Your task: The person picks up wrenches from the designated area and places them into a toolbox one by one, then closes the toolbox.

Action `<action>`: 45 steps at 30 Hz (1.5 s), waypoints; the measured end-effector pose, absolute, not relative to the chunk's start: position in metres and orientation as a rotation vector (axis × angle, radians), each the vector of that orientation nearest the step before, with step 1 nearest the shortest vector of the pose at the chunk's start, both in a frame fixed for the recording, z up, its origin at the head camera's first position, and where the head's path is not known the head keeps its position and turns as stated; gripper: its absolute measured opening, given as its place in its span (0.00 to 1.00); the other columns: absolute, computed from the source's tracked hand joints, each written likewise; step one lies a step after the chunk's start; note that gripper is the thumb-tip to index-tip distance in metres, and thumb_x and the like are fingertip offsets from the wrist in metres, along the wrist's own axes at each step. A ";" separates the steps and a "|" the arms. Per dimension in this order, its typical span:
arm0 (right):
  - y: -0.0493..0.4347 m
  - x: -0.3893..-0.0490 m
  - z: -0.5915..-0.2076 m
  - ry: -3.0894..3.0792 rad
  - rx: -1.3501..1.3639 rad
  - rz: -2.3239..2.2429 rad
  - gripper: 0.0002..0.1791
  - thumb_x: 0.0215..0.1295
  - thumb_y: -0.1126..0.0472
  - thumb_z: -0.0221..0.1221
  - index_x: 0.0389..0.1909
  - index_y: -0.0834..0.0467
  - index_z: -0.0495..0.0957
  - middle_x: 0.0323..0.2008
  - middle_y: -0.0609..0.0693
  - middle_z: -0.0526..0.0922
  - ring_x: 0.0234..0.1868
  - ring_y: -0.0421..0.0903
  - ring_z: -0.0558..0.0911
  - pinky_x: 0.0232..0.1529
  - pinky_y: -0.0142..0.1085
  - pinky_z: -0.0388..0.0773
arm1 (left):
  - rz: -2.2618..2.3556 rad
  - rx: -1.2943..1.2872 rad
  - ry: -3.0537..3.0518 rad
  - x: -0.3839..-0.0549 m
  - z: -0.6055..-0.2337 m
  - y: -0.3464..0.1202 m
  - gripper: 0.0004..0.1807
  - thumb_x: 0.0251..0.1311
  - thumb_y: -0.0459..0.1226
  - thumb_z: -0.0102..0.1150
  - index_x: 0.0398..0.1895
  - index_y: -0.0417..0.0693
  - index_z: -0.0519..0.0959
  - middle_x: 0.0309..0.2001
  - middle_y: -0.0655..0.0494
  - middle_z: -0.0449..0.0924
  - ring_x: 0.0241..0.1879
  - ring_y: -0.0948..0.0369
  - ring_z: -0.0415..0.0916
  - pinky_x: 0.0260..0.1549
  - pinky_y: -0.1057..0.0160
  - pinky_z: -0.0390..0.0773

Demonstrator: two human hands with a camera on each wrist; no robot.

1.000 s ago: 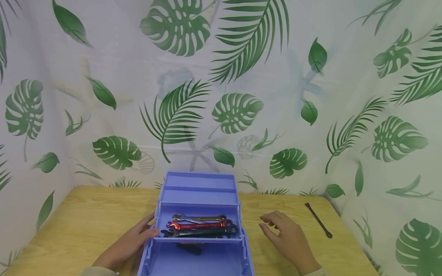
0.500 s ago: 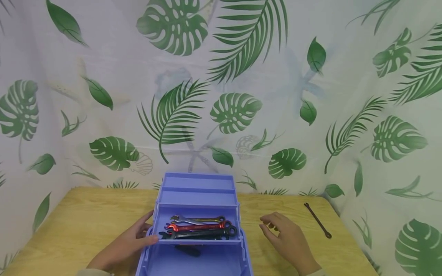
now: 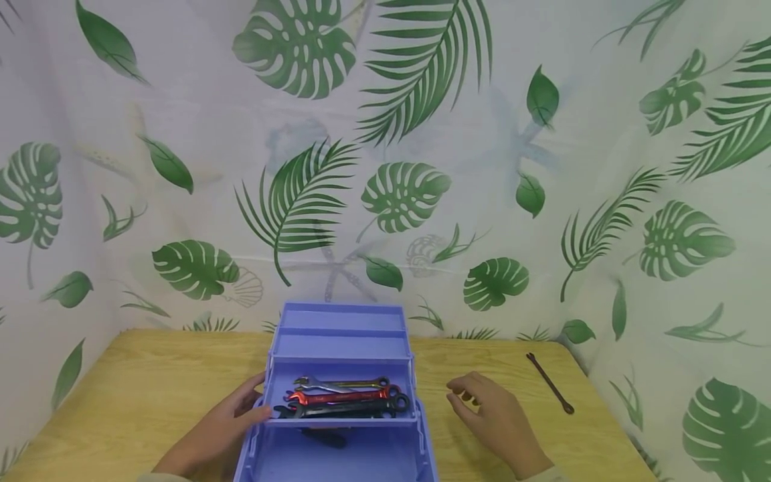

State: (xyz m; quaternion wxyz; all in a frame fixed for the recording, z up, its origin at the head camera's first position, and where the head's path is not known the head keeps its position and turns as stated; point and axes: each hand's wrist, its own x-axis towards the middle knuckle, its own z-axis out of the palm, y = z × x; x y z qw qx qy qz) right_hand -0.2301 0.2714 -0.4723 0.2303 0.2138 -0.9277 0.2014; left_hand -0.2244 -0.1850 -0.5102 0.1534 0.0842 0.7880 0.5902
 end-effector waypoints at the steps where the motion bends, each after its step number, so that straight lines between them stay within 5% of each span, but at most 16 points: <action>1: 0.271 -0.230 -0.472 -2.562 0.582 0.560 0.09 0.62 0.62 0.72 0.40 0.47 0.86 0.35 0.35 0.84 0.34 0.36 0.83 0.31 0.28 0.79 | 1.706 0.257 2.255 -0.225 -0.511 -0.185 0.40 0.75 0.47 0.56 0.83 0.48 0.51 0.57 0.41 0.78 0.56 0.48 0.77 0.56 0.41 0.79; 6: 0.268 -0.231 -0.473 -2.546 0.581 0.545 0.09 0.61 0.62 0.73 0.39 0.47 0.86 0.36 0.36 0.84 0.38 0.39 0.83 0.34 0.31 0.81 | 1.750 0.245 2.237 -0.224 -0.512 -0.186 0.40 0.74 0.46 0.57 0.83 0.47 0.52 0.53 0.42 0.78 0.53 0.49 0.79 0.51 0.44 0.83; 13: 0.276 -0.247 -0.483 -2.416 0.637 0.511 0.11 0.56 0.64 0.75 0.40 0.56 0.86 0.46 0.52 0.84 0.51 0.54 0.81 0.52 0.52 0.80 | 1.753 0.309 2.271 -0.228 -0.510 -0.188 0.39 0.76 0.45 0.55 0.83 0.45 0.52 0.54 0.41 0.80 0.53 0.50 0.80 0.52 0.50 0.82; 20: 0.317 -0.250 -0.489 -2.628 0.442 0.440 0.14 0.62 0.61 0.72 0.47 0.59 0.85 0.47 0.55 0.84 0.50 0.58 0.83 0.47 0.53 0.83 | 1.646 0.222 2.349 -0.229 -0.508 -0.185 0.39 0.75 0.51 0.56 0.82 0.48 0.55 0.58 0.44 0.80 0.58 0.49 0.78 0.64 0.36 0.71; 27: 0.400 -0.266 -0.488 -3.003 0.142 0.390 0.21 0.71 0.55 0.62 0.55 0.66 0.80 0.52 0.69 0.80 0.52 0.70 0.81 0.47 0.63 0.80 | 1.690 0.225 2.291 -0.228 -0.510 -0.185 0.40 0.75 0.50 0.55 0.83 0.49 0.53 0.61 0.41 0.78 0.58 0.48 0.78 0.62 0.37 0.74; 34: 0.463 -0.273 -0.497 -3.136 -0.065 0.324 0.30 0.69 0.48 0.59 0.54 0.73 0.76 0.45 0.68 0.80 0.43 0.65 0.82 0.42 0.60 0.80 | 1.696 0.212 2.273 -0.227 -0.512 -0.184 0.40 0.75 0.51 0.56 0.83 0.49 0.53 0.62 0.41 0.78 0.57 0.48 0.78 0.61 0.38 0.75; 41: 0.475 -0.282 -0.505 -3.205 -0.079 0.353 0.20 0.68 0.50 0.61 0.36 0.66 0.80 0.32 0.54 0.83 0.31 0.51 0.80 0.35 0.51 0.81 | 1.736 0.262 2.235 -0.227 -0.513 -0.186 0.40 0.75 0.49 0.55 0.83 0.46 0.52 0.62 0.38 0.77 0.57 0.48 0.79 0.58 0.42 0.79; 45: 0.476 -0.286 -0.504 -3.226 -0.084 0.374 0.17 0.68 0.54 0.62 0.36 0.68 0.81 0.33 0.57 0.85 0.33 0.55 0.83 0.37 0.54 0.82 | 1.742 0.261 2.214 -0.227 -0.514 -0.186 0.41 0.76 0.49 0.55 0.83 0.45 0.51 0.62 0.39 0.76 0.57 0.49 0.79 0.58 0.43 0.79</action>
